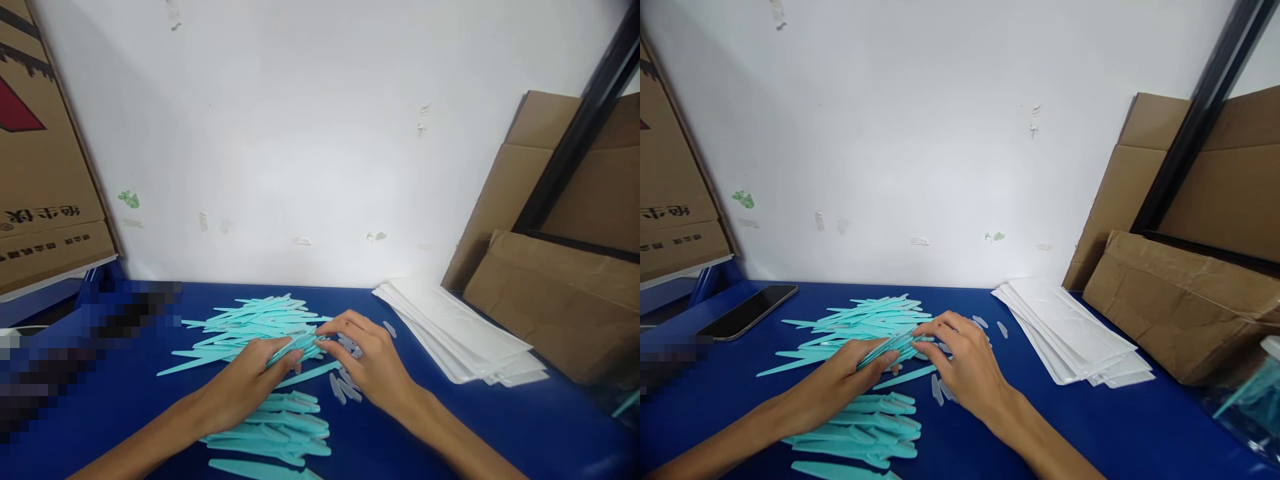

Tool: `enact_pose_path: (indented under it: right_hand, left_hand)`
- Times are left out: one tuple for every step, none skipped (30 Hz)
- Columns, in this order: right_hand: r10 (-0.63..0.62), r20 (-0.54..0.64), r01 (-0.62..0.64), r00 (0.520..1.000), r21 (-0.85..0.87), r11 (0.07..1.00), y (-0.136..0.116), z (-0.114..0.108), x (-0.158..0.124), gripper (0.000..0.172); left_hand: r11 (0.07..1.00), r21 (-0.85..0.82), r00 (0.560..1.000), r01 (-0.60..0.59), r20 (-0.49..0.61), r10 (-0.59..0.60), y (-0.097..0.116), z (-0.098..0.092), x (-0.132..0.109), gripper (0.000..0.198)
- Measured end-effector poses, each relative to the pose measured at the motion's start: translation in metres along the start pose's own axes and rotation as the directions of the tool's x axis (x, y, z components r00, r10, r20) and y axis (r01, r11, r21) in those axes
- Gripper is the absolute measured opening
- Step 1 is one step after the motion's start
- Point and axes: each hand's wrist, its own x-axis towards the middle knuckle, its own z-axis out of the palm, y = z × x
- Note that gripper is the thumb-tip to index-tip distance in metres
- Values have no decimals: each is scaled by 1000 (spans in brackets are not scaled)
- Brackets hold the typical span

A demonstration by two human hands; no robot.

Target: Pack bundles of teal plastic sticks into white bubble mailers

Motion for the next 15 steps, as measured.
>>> enact_pose_path:
  right_hand:
    - [21,-9,-21,1000,32,999,0,0,1,13]
    - [52,-20,-50,998,70,996,-1,0,1,12]
    - [95,-33,-90,995,116,989,-3,0,2,11]
    - [152,-43,-142,988,167,976,-4,0,3,10]
    - [216,-42,-202,975,222,954,-5,0,4,9]
    - [279,-35,-259,960,275,926,-6,0,5,9]
    - [333,-23,-309,943,320,896,-7,1,5,11]
    - [375,-9,-348,927,354,868,-7,1,5,14]
    - [402,4,-374,916,374,849,-7,2,5,18]
    - [415,11,-388,910,380,840,-7,3,4,21]
    - [419,11,-392,908,377,840,-6,3,4,24]
    - [416,9,-390,909,367,844,-6,4,3,25]
    - [407,11,-384,913,355,852,-6,4,2,24]
    - [395,17,-376,918,343,860,-5,5,2,21]
    - [384,24,-369,923,333,868,-5,6,2,17]
  left_hand:
    - [1000,6,1000,-5,13,5,0,-1,0,48]
    - [1000,13,1000,-10,22,10,-1,-1,0,47]
    - [1000,24,1000,-14,22,14,-1,-2,1,47]
    - [999,38,1000,-17,18,17,-2,-2,1,47]
    - [998,52,1000,-20,12,20,-3,-2,1,47]
    - [998,66,1000,-24,0,24,-4,-1,1,46]
    - [997,78,1000,-27,-12,28,-5,0,1,46]
    - [995,90,999,-31,-19,33,-6,1,1,46]
    - [994,101,999,-36,-22,38,-8,2,1,45]
    - [993,113,999,-43,-26,46,-9,3,2,45]
    - [990,131,998,-53,-31,58,-10,4,2,46]
    - [986,155,997,-68,-32,74,-11,4,2,45]
    - [980,181,995,-88,-35,96,-13,5,2,45]
    - [973,204,992,-110,-38,120,-14,5,2,45]
    - [966,222,989,-129,-40,142,-16,5,2,44]
